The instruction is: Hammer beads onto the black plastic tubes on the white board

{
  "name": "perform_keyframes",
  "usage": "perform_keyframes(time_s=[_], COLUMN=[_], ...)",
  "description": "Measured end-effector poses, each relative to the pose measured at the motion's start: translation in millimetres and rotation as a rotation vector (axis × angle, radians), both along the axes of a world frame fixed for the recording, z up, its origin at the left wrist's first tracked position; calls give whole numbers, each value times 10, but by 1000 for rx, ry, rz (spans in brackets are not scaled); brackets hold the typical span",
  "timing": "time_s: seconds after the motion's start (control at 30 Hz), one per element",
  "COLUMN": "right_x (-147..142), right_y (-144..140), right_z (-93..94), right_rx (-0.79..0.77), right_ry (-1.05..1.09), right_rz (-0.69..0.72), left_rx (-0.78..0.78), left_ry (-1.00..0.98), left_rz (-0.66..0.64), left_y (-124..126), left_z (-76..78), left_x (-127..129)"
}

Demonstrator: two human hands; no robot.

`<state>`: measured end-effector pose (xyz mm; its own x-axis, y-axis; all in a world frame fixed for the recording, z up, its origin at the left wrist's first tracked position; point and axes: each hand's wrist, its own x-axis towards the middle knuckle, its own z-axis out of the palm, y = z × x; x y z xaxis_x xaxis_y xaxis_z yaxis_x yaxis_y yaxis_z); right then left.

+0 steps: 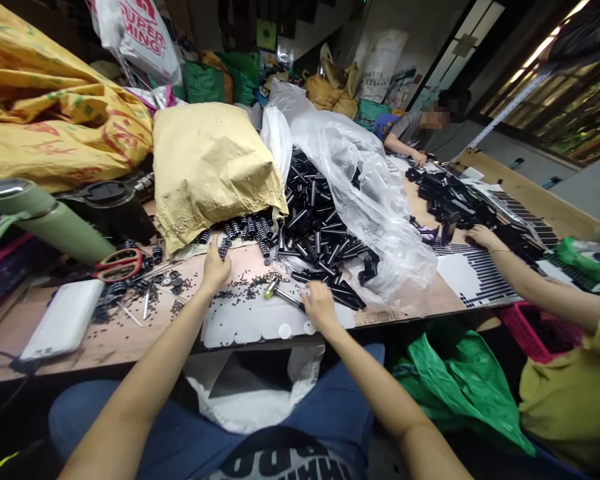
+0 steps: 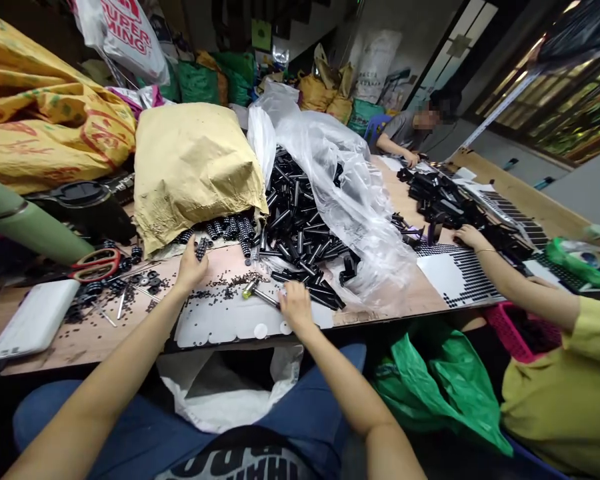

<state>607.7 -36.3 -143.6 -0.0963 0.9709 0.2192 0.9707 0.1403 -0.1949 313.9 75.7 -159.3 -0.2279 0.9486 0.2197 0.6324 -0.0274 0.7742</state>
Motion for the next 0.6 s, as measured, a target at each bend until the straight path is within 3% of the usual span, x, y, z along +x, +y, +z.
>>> perform_keyframes(time_s=[0.07,0.13,0.23,0.37,0.47,0.6], right_x=[94,126,81,55,123,165], right_y=[433,890,1399,1605,1561,1443], right_z=[232,442,614,588,549,661], right_rx=[41,-26,-195,-264,-285,-204], right_ry=[-6,-42,-39,2,46,118], right_rz=[-99,-245,-322,-326,-347,-315], left_rx=[-52,-143,-237,-242,-200,-185], left_ry=[-383,-716,-981,-868,-755,-793], left_rz=[0,-17,-78,-133,-132,-151], left_y=[-256,-493,-800,-1095,-1228,-1334], left_z=[53,139,284,360,320,293], left_x=[60,161,293,332,352,461])
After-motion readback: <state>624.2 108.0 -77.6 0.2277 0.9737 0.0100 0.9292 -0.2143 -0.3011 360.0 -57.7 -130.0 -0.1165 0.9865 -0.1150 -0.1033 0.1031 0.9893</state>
